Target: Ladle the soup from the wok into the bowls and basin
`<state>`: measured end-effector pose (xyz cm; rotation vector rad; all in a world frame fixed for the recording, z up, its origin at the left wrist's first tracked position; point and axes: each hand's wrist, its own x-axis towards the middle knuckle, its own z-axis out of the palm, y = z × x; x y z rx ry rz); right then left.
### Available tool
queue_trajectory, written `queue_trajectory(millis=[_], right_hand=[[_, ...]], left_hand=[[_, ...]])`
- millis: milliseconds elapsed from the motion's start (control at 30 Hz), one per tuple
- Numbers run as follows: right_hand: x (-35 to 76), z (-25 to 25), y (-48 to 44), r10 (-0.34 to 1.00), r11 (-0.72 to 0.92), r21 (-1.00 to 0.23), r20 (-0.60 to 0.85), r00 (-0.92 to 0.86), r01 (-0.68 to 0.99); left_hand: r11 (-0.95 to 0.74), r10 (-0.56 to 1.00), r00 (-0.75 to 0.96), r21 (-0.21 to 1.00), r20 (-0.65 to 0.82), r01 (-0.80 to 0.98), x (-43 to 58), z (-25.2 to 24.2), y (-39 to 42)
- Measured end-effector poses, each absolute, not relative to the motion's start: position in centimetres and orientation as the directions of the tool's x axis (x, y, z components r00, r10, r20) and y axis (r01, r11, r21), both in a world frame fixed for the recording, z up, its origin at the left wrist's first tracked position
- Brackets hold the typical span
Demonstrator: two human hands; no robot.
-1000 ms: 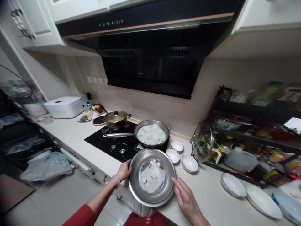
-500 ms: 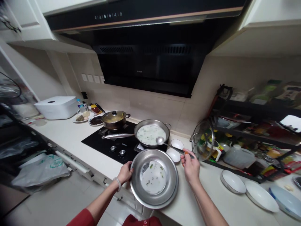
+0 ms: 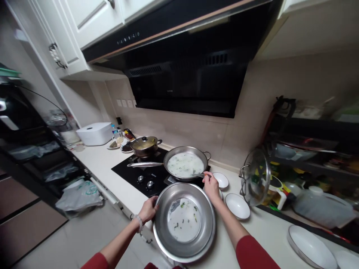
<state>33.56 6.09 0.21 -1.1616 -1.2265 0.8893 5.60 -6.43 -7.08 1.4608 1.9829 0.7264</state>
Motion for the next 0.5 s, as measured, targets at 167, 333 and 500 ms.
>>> queue_trajectory(millis=[167, 333, 500], right_hand=[[34.0, -0.7, 7.3, 0.959, 0.159, -0.986, 0.14, 0.248, -0.057], [34.3, 0.2, 7.6, 0.953, 0.175, -0.975, 0.133, 0.272, -0.135], [34.3, 1.1, 7.3, 0.949, 0.168, -0.969, 0.11, 0.294, -0.179]], left_hand=[[0.281, 0.952, -0.277, 0.728, -0.129, 0.626, 6.0, -7.5, -6.6], [0.288, 0.948, -0.293, 0.739, -0.129, 0.609, 6.0, -7.6, -6.5], [0.289, 0.947, -0.291, 0.761, -0.138, 0.58, 5.9, -7.7, -6.4]])
